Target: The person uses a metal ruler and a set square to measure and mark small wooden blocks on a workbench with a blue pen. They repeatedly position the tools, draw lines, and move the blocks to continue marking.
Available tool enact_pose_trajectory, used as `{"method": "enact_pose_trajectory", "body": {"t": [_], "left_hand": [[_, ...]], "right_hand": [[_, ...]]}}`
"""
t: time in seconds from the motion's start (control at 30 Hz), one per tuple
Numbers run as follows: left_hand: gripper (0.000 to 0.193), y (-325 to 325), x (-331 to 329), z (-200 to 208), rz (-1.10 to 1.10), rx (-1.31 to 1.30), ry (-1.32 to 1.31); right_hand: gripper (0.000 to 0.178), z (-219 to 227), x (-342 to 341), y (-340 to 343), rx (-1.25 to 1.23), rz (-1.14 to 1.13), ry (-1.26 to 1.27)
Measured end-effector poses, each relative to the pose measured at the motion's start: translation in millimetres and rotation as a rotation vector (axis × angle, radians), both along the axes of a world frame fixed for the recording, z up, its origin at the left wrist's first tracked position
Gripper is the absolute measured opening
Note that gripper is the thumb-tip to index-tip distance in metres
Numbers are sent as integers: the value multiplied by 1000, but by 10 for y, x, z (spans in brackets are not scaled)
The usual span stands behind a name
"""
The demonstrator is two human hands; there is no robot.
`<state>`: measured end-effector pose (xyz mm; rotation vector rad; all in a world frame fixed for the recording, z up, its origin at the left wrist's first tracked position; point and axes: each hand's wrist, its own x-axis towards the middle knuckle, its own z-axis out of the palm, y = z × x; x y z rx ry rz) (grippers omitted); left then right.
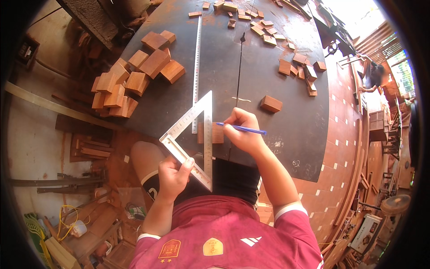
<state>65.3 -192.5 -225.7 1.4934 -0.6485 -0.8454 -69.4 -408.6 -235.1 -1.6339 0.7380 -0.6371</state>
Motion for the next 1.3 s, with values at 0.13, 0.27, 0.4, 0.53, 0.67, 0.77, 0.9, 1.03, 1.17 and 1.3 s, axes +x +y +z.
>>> {"method": "enact_pose_trajectory", "body": {"t": [0.13,0.27,0.4,0.53,0.67,0.77,0.9,1.03,1.17,1.3], "left_hand": [[15,4,-24,4,5,16,-2],[14,-14,-37,23,1,10,-14],[15,-29,-32,15,4,17,-44],[15,-26,-21,4,1,29,-49],[15,-20,-14,0,-1,45,-53],[14,-25,-17,4,-4,49,-59],[13,-27,-24,28,-3,64,-75],[12,-31,-32,68,-12,78,-73],[12,-38,-25,37,-11,62,-137],[13,-36,-20,46,-9,85,-123]], "right_hand": [[11,14,17,22,20,-1,5],[11,35,16,24,-7,-18,23],[10,39,15,24,-2,-14,26],[9,45,13,27,27,10,56],[8,76,13,29,25,20,76],[12,43,26,36,-26,3,42],[13,47,32,52,-20,8,50],[15,76,29,57,-26,16,64],[13,141,29,77,81,49,48],[24,132,-47,31,80,252,116]]}}
